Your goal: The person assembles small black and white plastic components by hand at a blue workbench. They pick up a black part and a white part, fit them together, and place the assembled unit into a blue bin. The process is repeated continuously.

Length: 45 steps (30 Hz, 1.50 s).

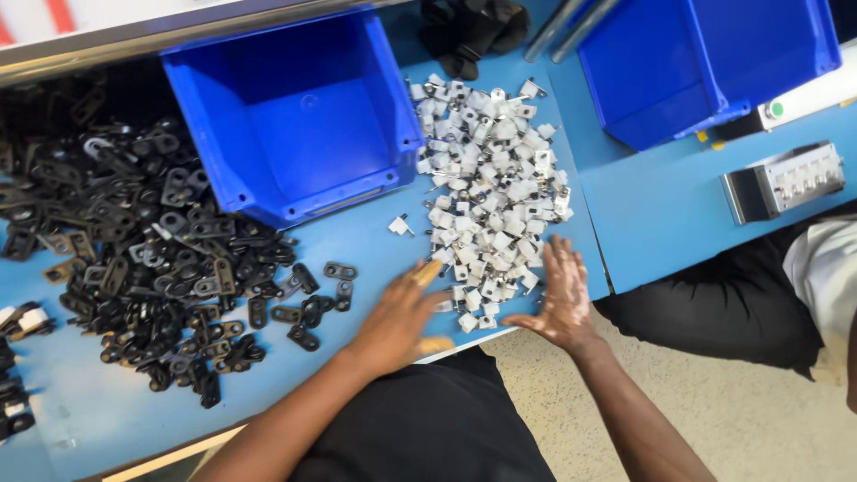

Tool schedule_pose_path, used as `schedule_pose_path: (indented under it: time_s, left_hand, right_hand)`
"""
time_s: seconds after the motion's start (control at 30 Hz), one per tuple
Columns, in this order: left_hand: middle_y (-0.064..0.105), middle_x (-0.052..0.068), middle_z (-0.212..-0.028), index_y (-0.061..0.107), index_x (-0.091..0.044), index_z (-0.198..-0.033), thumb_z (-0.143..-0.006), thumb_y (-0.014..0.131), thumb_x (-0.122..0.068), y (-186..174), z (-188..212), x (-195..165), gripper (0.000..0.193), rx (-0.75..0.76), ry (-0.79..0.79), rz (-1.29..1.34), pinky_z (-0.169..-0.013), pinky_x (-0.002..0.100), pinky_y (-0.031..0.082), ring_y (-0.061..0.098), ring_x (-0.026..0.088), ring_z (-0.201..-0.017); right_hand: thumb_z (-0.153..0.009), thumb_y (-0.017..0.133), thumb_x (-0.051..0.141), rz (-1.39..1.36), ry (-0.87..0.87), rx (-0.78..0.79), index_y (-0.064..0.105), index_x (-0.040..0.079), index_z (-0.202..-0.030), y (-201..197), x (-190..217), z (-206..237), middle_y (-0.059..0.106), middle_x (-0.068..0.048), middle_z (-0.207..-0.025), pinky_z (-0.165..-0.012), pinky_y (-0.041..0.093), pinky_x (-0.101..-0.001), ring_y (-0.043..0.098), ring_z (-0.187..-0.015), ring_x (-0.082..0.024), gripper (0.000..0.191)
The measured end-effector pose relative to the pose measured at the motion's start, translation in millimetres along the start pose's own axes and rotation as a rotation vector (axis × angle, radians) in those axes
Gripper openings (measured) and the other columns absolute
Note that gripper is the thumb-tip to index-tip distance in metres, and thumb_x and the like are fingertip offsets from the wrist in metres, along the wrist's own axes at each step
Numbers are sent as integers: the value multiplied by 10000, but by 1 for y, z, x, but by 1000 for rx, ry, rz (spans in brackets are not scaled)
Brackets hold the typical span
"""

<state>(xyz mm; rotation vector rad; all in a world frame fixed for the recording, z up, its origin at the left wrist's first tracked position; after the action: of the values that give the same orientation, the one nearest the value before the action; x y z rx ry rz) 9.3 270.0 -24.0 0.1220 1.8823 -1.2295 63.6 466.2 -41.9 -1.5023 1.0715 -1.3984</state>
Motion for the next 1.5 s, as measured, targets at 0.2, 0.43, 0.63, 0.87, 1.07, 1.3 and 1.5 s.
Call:
schedule_pose_path:
  time_s: [0.2, 0.43, 0.63, 0.87, 1.07, 1.3, 1.5]
  left_hand:
    - [258, 162, -1224, 374, -233, -1182, -640, 606, -349, 35, -36, -10, 601, 37, 55, -290, -880, 587, 113, 154, 428, -1141]
    - [267, 208, -1200, 378, -147, -1140, -526, 677, -300, 8, -41, 26, 699, -91, -214, -266, -897, 564, 145, 183, 445, -1128]
    - [276, 221, -1154, 373, -144, -1148, -426, 712, -336, -2, -57, 33, 821, -100, -253, -296, -918, 568, 134, 190, 445, -1145]
    - [293, 161, -1227, 402, -170, -1144, -468, 676, -513, -10, -69, 26, 806, -216, -204, -269, -905, 558, 134, 207, 382, -1158]
    - [335, 142, -1219, 452, -148, -1138, -530, 661, -471, -44, -39, 30, 719, -171, -299, -226, -915, 517, 142, 245, 354, -1149]
    - [448, 91, -1116, 511, -73, -1023, -512, 686, -401, -163, 128, 60, 633, -782, -651, -298, -888, 376, 297, 385, 276, -1048]
    - [385, 178, -1177, 354, 6, -1185, -514, 738, -367, -190, 234, 105, 859, -829, -904, -524, -914, 439, 256, 316, 375, -1107]
  right_hand:
    - [-598, 594, 573, -84, 58, -186, -1, 64, -1285, 38, 14, -26, -14, -192, -1330, -1016, 14, -362, -11, -1223, -334, 1042]
    - [-695, 610, 371, -451, 219, 24, 47, 58, -1275, 45, 47, -30, -45, -285, -1282, -919, 157, -518, 51, -1165, -454, 867]
    - [-695, 558, 278, -1030, 624, 32, 335, 104, -1203, -5, -55, -79, 336, -133, -1286, -818, 450, -379, 394, -1137, -322, 582]
    - [-757, 507, 343, -281, 296, -270, 296, 37, -1233, -1, -68, -106, 311, -121, -1257, -962, 272, -393, 294, -1174, -315, 604]
    - [-820, 456, 364, -493, 313, -270, 201, -10, -1276, 18, 13, -76, 137, -181, -1349, -975, 252, -417, 247, -1215, -325, 642]
    - [-814, 522, 318, -607, -105, -202, 326, 56, -1136, -1, 123, -81, 353, -133, -1195, -945, 394, -355, 420, -1095, -269, 460]
    - [-728, 543, 305, -628, -166, 317, 278, -21, -1148, 60, 258, -127, 373, -219, -1127, -855, 300, -427, 362, -1051, -355, 594]
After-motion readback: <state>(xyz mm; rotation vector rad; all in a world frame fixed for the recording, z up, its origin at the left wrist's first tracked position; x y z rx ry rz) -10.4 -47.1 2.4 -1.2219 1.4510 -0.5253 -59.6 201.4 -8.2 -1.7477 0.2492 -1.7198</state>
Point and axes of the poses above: each hand's wrist, its own z-axis away from the middle knuckle, its own y-axis out of the palm, x = y × z, the point moved 6 cm from there along -z, towards the middle knuckle
